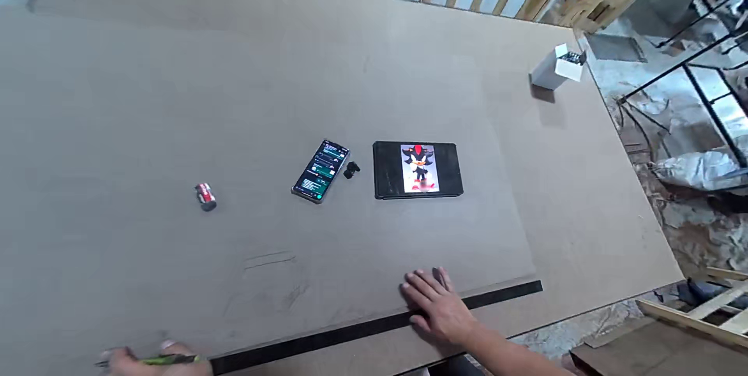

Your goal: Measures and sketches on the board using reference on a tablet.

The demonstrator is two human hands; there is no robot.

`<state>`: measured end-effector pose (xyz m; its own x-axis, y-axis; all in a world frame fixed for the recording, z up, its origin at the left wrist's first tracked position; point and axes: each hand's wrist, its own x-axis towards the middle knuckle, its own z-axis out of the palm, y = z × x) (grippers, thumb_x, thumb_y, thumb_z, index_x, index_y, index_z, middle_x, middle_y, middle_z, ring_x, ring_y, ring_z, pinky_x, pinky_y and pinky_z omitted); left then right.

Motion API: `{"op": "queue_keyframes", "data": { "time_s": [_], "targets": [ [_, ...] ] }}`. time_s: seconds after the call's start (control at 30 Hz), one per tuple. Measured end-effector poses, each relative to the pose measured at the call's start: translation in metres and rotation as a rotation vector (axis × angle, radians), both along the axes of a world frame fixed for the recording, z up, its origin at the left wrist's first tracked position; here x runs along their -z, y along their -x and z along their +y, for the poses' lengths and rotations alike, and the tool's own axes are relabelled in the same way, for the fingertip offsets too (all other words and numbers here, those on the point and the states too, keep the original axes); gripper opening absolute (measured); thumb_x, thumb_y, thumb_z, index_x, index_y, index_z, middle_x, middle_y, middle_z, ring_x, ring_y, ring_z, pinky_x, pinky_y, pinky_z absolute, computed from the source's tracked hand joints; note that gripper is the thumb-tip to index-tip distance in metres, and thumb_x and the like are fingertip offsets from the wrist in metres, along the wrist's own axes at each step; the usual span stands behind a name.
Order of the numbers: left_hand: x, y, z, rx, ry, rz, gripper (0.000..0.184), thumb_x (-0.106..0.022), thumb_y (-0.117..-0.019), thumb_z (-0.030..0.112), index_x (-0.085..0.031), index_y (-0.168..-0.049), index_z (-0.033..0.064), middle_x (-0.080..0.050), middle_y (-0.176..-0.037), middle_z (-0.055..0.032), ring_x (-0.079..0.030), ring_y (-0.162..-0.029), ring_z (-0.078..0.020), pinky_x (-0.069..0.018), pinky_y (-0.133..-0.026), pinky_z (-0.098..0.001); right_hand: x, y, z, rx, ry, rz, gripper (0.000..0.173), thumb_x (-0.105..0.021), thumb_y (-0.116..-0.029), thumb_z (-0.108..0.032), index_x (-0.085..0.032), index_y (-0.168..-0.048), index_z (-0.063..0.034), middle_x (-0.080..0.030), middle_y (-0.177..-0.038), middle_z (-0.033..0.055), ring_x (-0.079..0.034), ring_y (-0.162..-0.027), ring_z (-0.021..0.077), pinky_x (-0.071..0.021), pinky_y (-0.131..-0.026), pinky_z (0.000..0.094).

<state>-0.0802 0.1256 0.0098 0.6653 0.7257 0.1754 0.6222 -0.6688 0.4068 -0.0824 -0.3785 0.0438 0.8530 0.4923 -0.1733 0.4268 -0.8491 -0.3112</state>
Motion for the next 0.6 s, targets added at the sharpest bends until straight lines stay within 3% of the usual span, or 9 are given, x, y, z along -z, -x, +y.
{"op": "queue_keyframes", "data": {
  "time_s": [0.13,0.2,0.27,0.37,0.5,0.57,0.6],
  "targets": [
    [-0.01,0.0,0.003,-0.012,0.061,0.086,0.062,-0.05,-0.1052,0.032,-0.036,-0.156,-0.0022,-0.034,-0.159,-0.0325,-0.032,-0.15,-0.0454,-0.0297,-0.123,-0.0522,0.007,0.019,-0.043,0.207,0.003,-0.069,0.05,-0.054,-0.1041,-0.035,-0.051,-0.153,-0.0254,-0.049,-0.159,-0.0005,-0.043,-0.148,0.0238,-0.0282,-0.122,0.0638],
    [-0.033,0.0,-0.008,-0.004,0.149,0.174,0.065,-0.056,-0.1038,0.032,-0.035,-0.156,-0.0009,-0.035,-0.159,-0.0316,-0.036,-0.148,-0.0459,-0.034,-0.12,-0.0557,0.001,0.017,-0.06,0.279,-0.006,0.001,0.044,-0.053,-0.1043,-0.028,-0.057,-0.147,-0.0211,-0.055,-0.153,0.001,-0.047,-0.145,0.026,-0.0342,-0.12,0.0573],
    [-0.054,0.012,-0.028,0.069,0.209,0.222,0.065,-0.062,-0.1015,0.031,-0.04,-0.154,0.0007,-0.044,-0.153,-0.0311,-0.044,-0.141,-0.0476,-0.0386,-0.114,-0.0611,-0.008,0.015,-0.075,0.341,-0.007,0.08,0.04,-0.051,-0.1049,-0.029,-0.061,-0.143,-0.0194,-0.059,-0.148,0.0039,-0.05,-0.141,0.0291,-0.039,-0.117,0.0531],
    [-0.076,0.046,-0.071,0.221,0.284,0.256,0.062,-0.062,-0.1027,0.028,-0.039,-0.155,0.0022,-0.049,-0.149,-0.0294,-0.052,-0.135,-0.0462,-0.043,-0.11,-0.0636,-0.022,0.018,-0.1,0.45,-0.06,0.134,0.04,-0.052,-0.1042,-0.033,-0.062,-0.14,-0.0183,-0.062,-0.143,0.0057,-0.052,-0.139,0.029,-0.0422,-0.115,0.0508],
    [-0.09,0.108,-0.125,0.329,0.369,0.285,0.059,-0.06,-0.1028,0.022,-0.04,-0.155,0.0041,-0.054,-0.148,-0.0239,-0.058,-0.131,-0.0418,-0.0466,-0.108,-0.0615,-0.042,0.032,-0.129,0.717,-0.349,0.185,0.044,-0.051,-0.1045,-0.039,-0.06,-0.142,-0.0175,-0.066,-0.131,0.0063,-0.062,-0.124,0.0225,-0.0508,-0.107,0.0473],
    [-0.095,0.139,-0.149,0.339,0.397,0.307,0.057,-0.061,-0.1017,0.023,-0.045,-0.152,0.0013,-0.058,-0.142,-0.0247,-0.061,-0.126,-0.0409,-0.0487,-0.106,-0.0602,-0.047,0.038,-0.147,0.908,-0.597,0.301,0.041,-0.051,-0.1047,-0.038,-0.062,-0.139,-0.0184,-0.071,-0.121,0.0049,-0.069,-0.106,0.0186,-0.0577,-0.093,0.0463],
    [-0.098,0.152,-0.16,0.333,0.415,0.327,0.056,-0.061,-0.1019,0.023,-0.046,-0.151,0.0005,-0.058,-0.142,-0.0247,-0.061,-0.127,-0.04,-0.0482,-0.107,-0.0589,-0.046,0.038,-0.155,1.004,-0.758,0.381,0.038,-0.051,-0.1048,-0.035,-0.064,-0.135,-0.0156,-0.073,-0.11,0.0057,-0.07,-0.092,0.0189,-0.059,-0.082,0.0449]
  ]
}}
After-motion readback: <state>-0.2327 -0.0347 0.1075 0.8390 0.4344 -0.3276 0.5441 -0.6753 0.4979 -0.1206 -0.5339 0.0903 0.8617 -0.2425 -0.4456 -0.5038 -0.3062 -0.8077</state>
